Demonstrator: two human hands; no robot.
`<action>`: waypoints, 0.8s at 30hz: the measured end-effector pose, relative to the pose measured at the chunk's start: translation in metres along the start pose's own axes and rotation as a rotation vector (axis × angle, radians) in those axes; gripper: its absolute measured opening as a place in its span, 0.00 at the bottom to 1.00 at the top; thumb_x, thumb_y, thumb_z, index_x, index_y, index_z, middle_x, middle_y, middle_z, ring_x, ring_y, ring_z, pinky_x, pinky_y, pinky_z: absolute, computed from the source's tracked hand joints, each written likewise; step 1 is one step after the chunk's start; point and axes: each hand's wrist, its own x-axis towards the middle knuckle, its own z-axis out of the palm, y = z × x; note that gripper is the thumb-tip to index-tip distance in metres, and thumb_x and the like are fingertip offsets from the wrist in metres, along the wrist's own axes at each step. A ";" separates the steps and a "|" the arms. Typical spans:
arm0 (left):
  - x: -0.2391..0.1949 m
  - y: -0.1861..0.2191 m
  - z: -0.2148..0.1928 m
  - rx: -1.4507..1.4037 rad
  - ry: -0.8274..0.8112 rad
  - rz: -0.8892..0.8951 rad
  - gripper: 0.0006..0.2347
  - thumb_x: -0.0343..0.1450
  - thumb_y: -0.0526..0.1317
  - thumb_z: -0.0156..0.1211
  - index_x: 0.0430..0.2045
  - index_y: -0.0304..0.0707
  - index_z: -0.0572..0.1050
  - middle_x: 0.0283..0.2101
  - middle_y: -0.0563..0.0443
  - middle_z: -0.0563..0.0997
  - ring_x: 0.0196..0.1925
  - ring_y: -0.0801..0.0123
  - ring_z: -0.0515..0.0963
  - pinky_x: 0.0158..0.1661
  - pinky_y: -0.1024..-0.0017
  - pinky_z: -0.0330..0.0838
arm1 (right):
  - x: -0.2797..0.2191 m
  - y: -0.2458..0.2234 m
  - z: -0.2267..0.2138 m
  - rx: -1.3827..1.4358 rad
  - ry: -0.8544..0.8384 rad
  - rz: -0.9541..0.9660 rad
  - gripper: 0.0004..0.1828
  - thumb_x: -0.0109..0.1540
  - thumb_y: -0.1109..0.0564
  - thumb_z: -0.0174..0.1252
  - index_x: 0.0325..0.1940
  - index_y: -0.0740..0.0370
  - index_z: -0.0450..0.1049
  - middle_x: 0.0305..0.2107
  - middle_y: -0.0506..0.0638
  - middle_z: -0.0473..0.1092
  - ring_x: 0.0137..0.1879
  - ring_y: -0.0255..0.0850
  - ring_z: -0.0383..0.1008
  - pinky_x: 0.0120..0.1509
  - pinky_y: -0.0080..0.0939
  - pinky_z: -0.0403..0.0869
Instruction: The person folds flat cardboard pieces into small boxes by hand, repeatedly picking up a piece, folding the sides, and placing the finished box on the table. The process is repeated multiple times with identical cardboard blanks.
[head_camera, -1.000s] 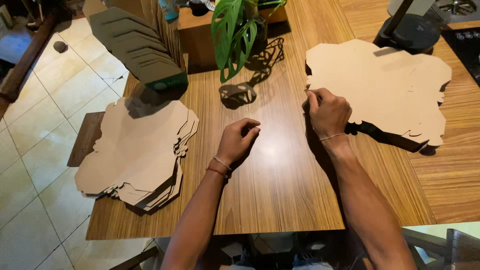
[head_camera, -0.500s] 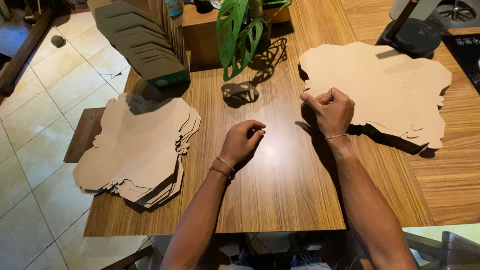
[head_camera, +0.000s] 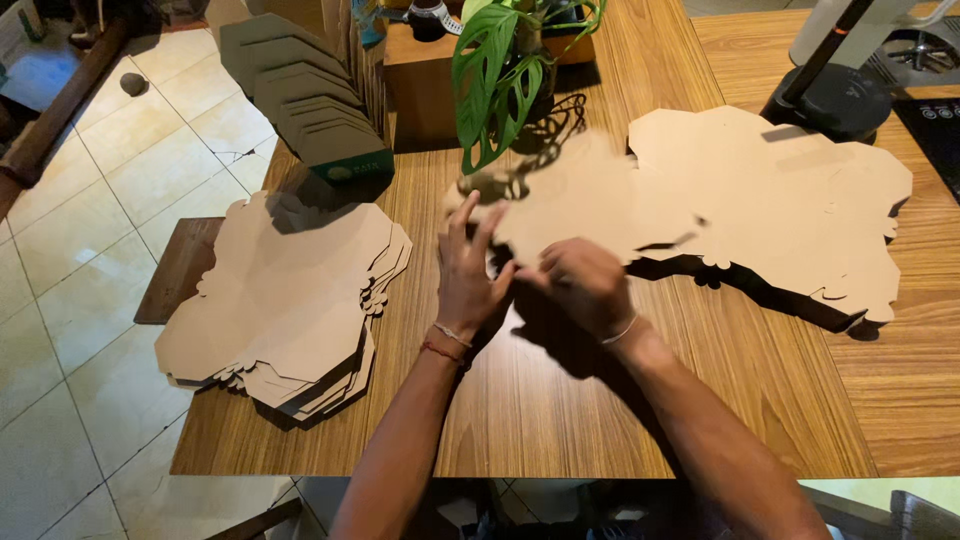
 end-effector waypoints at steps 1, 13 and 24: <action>-0.001 -0.003 0.000 0.000 -0.001 0.003 0.37 0.59 0.31 0.75 0.67 0.44 0.66 0.71 0.37 0.58 0.69 0.35 0.63 0.64 0.41 0.61 | -0.002 0.001 0.003 -0.001 0.003 0.000 0.17 0.57 0.63 0.72 0.22 0.53 0.70 0.27 0.46 0.77 0.38 0.47 0.81 0.43 0.42 0.78; -0.005 -0.046 -0.008 0.090 -0.048 -0.191 0.17 0.61 0.23 0.52 0.26 0.58 0.75 0.42 0.67 0.82 0.51 0.70 0.81 0.55 0.69 0.64 | -0.001 0.030 -0.012 -0.053 -0.054 0.496 0.28 0.65 0.44 0.64 0.57 0.69 0.67 0.54 0.70 0.69 0.67 0.73 0.63 0.68 0.66 0.67; -0.006 -0.038 -0.020 0.083 -0.063 -0.293 0.14 0.62 0.24 0.56 0.29 0.52 0.69 0.45 0.63 0.84 0.54 0.70 0.80 0.61 0.68 0.60 | -0.044 0.087 -0.024 -0.706 -0.290 0.657 0.16 0.70 0.40 0.54 0.53 0.51 0.69 0.57 0.55 0.72 0.73 0.55 0.65 0.75 0.84 0.42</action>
